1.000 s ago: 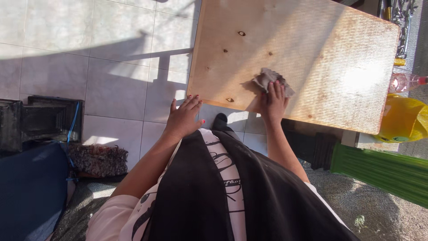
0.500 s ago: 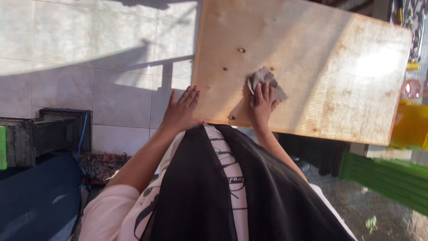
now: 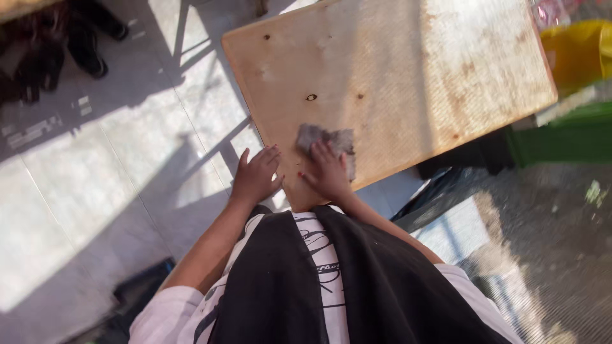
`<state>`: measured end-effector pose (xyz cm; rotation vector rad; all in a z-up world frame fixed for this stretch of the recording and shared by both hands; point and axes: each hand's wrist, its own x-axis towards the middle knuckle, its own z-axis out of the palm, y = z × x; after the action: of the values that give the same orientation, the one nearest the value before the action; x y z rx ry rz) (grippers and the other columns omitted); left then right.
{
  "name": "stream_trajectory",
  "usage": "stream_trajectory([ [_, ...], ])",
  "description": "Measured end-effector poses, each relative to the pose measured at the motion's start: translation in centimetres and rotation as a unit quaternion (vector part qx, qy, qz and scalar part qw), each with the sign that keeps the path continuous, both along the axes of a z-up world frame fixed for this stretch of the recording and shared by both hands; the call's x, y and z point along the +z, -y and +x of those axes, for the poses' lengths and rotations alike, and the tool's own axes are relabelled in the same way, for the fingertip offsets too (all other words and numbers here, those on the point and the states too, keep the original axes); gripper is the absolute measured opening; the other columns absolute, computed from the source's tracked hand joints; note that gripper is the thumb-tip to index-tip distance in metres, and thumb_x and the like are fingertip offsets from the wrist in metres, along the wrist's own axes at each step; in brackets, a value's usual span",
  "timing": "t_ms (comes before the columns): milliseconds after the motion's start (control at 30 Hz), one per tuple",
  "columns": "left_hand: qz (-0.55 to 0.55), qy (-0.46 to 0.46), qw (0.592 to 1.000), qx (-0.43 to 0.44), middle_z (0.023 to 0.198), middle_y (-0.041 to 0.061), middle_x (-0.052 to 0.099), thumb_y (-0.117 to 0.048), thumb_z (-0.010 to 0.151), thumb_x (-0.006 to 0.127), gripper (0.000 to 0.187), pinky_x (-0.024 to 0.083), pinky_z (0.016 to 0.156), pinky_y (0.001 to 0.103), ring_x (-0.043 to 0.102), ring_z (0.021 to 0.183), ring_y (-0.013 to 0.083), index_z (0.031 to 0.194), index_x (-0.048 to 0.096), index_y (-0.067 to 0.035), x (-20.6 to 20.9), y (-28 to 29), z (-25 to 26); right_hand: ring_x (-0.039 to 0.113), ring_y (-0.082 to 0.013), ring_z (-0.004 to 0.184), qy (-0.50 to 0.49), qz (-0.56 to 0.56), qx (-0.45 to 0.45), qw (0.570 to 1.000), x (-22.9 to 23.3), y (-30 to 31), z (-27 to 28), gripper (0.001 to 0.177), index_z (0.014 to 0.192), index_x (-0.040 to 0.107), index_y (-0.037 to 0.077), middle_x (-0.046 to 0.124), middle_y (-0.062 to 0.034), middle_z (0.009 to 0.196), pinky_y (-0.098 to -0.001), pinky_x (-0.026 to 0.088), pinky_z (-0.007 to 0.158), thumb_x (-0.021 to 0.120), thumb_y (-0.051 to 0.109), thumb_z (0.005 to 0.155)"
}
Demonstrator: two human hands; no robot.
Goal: The person sands the surface of a wooden board by hand using a piece of sandpaper. The person uses both hands to apply pressure and move the sandpaper across the wood to smooth it.
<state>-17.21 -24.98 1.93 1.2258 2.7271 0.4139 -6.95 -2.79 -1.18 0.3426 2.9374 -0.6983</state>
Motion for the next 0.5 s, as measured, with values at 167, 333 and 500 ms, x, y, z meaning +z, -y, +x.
stream_trajectory([
  [167,-0.062,0.053,0.993,-0.087,0.159,0.001,0.045,-0.043,0.084,0.07,0.066,0.026,0.115,0.065,0.049,0.136,0.0183,0.143,0.057,-0.016,1.0,2.3,-2.6,0.022,-0.033,0.155,-0.018,0.005,-0.023,1.0,-0.7,8.0,1.8,0.091,0.155,0.042,0.013,0.033,-0.0088,0.166,-0.0702,0.013,0.118,0.072,0.06,0.083],
  [333,-0.06,0.045,0.985,-0.152,0.16,0.002,0.044,-0.043,0.084,0.071,0.07,0.026,0.114,0.066,0.057,0.132,0.0185,0.145,0.055,-0.012,1.9,3.1,-4.1,0.021,-0.0282,0.16,-0.024,0.02,-0.236,0.971,1.6,4.7,3.9,0.086,0.16,0.043,0.013,0.034,-0.0052,0.171,-0.0697,0.008,0.121,0.067,0.059,0.091],
  [500,-0.057,0.113,0.986,-0.108,0.15,0.0,0.055,-0.04,0.087,0.068,0.052,0.025,0.115,0.065,0.063,0.122,0.0198,0.132,0.067,-0.015,2.9,1.8,-4.9,0.019,-0.0277,0.157,0.049,0.038,-0.242,0.968,3.4,7.2,5.5,0.091,0.154,0.043,0.015,0.032,-0.0033,0.166,-0.0719,0.002,0.118,0.072,0.06,0.08],
])
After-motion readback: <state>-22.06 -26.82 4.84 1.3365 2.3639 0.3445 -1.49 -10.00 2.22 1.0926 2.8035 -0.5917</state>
